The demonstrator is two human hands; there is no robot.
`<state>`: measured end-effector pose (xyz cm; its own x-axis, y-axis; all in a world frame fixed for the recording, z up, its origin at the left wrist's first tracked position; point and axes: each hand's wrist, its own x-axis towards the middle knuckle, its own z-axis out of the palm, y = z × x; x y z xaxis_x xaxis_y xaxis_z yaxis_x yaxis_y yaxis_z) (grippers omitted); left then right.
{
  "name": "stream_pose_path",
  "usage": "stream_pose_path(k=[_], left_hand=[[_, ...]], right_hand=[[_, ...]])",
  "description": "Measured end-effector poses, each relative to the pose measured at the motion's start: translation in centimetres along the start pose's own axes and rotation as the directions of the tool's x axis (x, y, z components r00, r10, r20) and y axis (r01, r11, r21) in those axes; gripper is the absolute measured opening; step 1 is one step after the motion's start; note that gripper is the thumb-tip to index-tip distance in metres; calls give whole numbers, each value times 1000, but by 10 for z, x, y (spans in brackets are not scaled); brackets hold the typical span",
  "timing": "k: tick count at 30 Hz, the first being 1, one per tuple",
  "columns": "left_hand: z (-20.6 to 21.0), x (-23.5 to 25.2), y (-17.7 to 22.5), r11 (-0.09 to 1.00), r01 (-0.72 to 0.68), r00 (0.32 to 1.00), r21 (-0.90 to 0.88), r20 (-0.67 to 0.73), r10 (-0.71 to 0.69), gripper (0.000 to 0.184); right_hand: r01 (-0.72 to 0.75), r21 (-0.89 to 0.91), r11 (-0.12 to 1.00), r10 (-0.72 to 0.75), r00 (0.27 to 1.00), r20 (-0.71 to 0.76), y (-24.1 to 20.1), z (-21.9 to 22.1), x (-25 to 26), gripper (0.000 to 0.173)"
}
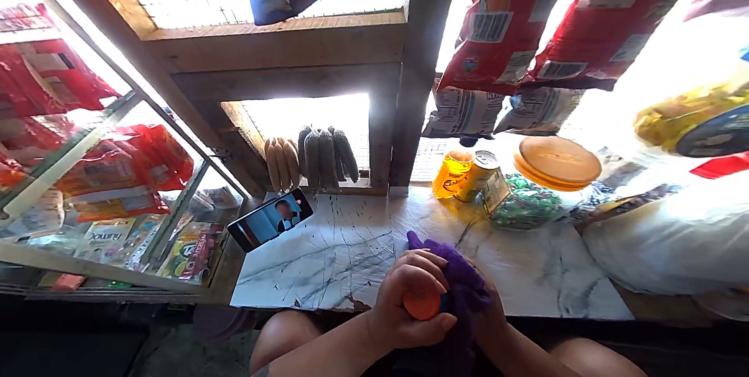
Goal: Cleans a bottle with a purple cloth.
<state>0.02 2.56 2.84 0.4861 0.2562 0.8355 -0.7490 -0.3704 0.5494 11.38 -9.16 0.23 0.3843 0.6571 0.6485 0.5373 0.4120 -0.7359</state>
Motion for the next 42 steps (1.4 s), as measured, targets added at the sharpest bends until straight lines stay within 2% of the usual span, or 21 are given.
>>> stream_pose_path(k=[4,6,10,13,15,17,18,20,23,26,29,33,37,40,42], left_hand=[[0,0,-1,1000,-12,1000,24,-26,13,35],[1,-1,-2,997,12,995,70,-98,-5,43],[-2,0,-6,963,205,951,178,-267,-153,37],[-12,2,-9,945,312,904,97,-335,-264,37],[-18,3,-9,935,353,879,13,-346,-327,40],[-19,2,-8,939,337,888,-66,-310,-340,43],[-18,1,-7,950,299,913,-92,-262,-313,44],[-12,-1,-3,973,204,966,-107,-137,-217,46],[-3,-4,1,990,102,994,-100,-15,-104,45],[-2,-4,-3,997,50,998,-53,-22,-51,42],[-3,-4,-5,999,31,999,29,-39,-29,41],[-3,-7,-1,986,-15,1000,168,22,12,49],[-9,-5,-1,983,-16,998,181,56,6,54],[-12,-5,-1,981,-14,997,196,81,-2,52],[-14,-3,-1,975,-14,996,220,90,-6,51]], right_hand=[[-30,39,999,30,999,-19,7,-1,-1,36],[-60,3,998,60,998,-30,14,-1,-4,38],[-151,-83,985,146,987,-69,25,-1,-8,37],[-263,-103,959,254,963,-90,29,-2,-9,35],[-282,-150,948,271,959,-87,30,-5,-10,35],[-274,-187,943,264,961,-76,30,-6,-11,35],[-268,-189,945,258,963,-75,30,-6,-11,35],[-266,-155,952,256,963,-80,30,-6,-12,34],[-227,-51,972,224,972,-66,27,-5,-13,33],[-140,32,990,141,990,-15,14,-1,-14,40],[-16,38,999,15,999,33,-8,5,-14,48],[148,-18,989,-146,986,76,-18,7,-11,37],[91,6,996,-91,989,120,-11,3,-4,35],[31,-22,999,-28,992,125,2,-2,-8,49],[-55,-51,997,62,990,126,-18,-8,4,46]])
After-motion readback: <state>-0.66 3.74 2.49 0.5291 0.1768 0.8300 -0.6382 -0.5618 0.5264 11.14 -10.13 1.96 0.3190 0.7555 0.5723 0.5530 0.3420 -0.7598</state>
